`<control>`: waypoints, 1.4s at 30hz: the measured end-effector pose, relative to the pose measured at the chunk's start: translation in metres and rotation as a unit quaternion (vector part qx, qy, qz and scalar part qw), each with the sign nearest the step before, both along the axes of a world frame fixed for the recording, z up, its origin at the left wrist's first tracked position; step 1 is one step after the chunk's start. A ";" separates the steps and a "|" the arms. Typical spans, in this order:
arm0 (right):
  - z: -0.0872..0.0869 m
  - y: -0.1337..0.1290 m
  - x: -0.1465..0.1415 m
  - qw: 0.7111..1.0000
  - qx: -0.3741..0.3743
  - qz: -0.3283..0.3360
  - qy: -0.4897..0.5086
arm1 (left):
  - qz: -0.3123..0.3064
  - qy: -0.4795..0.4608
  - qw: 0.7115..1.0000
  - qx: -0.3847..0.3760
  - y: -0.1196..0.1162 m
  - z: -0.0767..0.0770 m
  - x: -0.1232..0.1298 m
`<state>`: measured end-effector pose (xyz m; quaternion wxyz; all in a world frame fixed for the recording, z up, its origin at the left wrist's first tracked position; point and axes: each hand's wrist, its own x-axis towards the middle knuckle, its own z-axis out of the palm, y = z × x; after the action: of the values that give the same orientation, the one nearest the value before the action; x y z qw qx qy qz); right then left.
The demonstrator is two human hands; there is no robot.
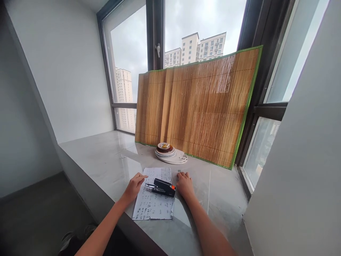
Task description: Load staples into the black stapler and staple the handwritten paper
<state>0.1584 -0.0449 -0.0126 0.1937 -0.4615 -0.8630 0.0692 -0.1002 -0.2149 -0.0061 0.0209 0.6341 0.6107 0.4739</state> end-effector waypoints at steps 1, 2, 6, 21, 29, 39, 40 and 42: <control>0.000 0.000 0.000 1.000 0.001 0.001 0.002 | -0.016 -0.008 1.000 0.005 0.001 0.002 0.004; -0.001 0.000 0.000 1.000 0.002 0.002 0.003 | -0.027 -0.016 0.999 0.012 0.002 0.003 0.008; -0.002 0.001 0.000 1.000 0.000 0.000 0.000 | -0.035 -0.049 0.998 0.035 0.005 0.006 0.012; 0.000 0.000 0.000 1.000 -0.001 0.003 -0.017 | -0.068 -0.053 0.993 0.081 0.004 0.001 0.008; -0.001 0.002 0.000 1.000 -0.006 0.006 -0.017 | -0.093 -0.124 0.987 0.043 0.004 -0.005 0.004; -0.001 0.001 0.001 1.000 0.002 0.010 -0.013 | -0.093 -0.025 0.995 0.023 0.006 -0.007 0.007; -0.001 0.001 0.001 1.000 0.001 0.010 -0.015 | -0.096 -0.012 0.995 0.015 0.006 -0.007 0.007; 0.001 0.000 0.001 1.000 0.000 0.009 -0.019 | -0.102 0.003 0.995 -0.002 0.006 -0.007 0.008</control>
<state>0.1592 -0.0446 -0.0120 0.1770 -0.4547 -0.8707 0.0622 -0.0918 -0.2091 -0.0130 0.0687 0.6944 0.5438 0.4662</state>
